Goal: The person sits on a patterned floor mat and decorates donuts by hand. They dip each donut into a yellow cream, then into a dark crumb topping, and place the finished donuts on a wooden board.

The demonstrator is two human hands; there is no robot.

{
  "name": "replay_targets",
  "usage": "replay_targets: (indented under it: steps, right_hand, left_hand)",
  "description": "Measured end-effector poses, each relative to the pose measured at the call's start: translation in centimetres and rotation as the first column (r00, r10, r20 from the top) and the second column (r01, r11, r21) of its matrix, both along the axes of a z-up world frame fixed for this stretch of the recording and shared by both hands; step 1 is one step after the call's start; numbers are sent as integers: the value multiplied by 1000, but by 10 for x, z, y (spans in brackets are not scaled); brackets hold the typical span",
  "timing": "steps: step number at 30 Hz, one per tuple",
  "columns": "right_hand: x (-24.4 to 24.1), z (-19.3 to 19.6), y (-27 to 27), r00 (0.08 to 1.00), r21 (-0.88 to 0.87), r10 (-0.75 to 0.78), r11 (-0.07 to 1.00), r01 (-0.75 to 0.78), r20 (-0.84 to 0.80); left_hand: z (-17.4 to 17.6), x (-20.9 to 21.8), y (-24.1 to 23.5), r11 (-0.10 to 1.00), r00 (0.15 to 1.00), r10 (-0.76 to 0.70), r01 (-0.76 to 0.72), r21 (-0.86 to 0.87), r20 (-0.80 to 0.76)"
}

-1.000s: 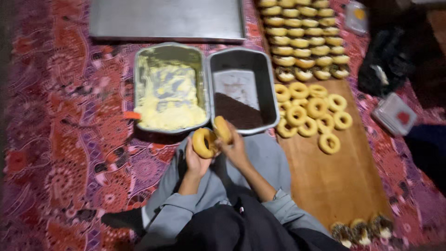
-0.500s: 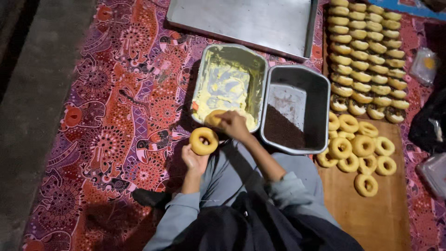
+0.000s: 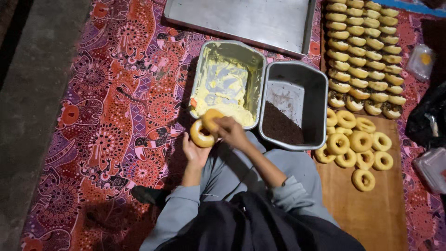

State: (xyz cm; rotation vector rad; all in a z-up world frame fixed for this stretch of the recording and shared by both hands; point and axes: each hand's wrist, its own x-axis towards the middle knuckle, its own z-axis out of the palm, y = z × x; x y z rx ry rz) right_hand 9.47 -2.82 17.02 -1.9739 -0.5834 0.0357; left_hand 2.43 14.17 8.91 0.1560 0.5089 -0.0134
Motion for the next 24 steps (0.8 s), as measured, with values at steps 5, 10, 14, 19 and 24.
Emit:
replay_targets:
  steps: [5, 10, 14, 19, 24]
  right_hand:
    - [-14, 11, 5, 977, -156, -26, 986, 60, 212]
    - [29, 10, -18, 965, -313, -177, 921, 233, 195]
    - [-17, 13, -14, 980, -83, 17, 997, -1, 199]
    - [-36, 37, -25, 951, -67, -18, 997, 41, 310]
    - [-38, 53, -46, 964, -18, -162, 985, 170, 212]
  left_hand:
    - [-20, 3, -5, 980, 995, 52, -68, 189, 89]
    - [-23, -13, -14, 982, 963, 67, -109, 151, 260]
    - [-1, -6, -21, 982, 999, 50, -51, 180, 5]
    - [12, -4, -33, 964, 990, 13, -50, 261, 143]
    - [16, -7, -56, 965, 976, -119, 70, 254, 184]
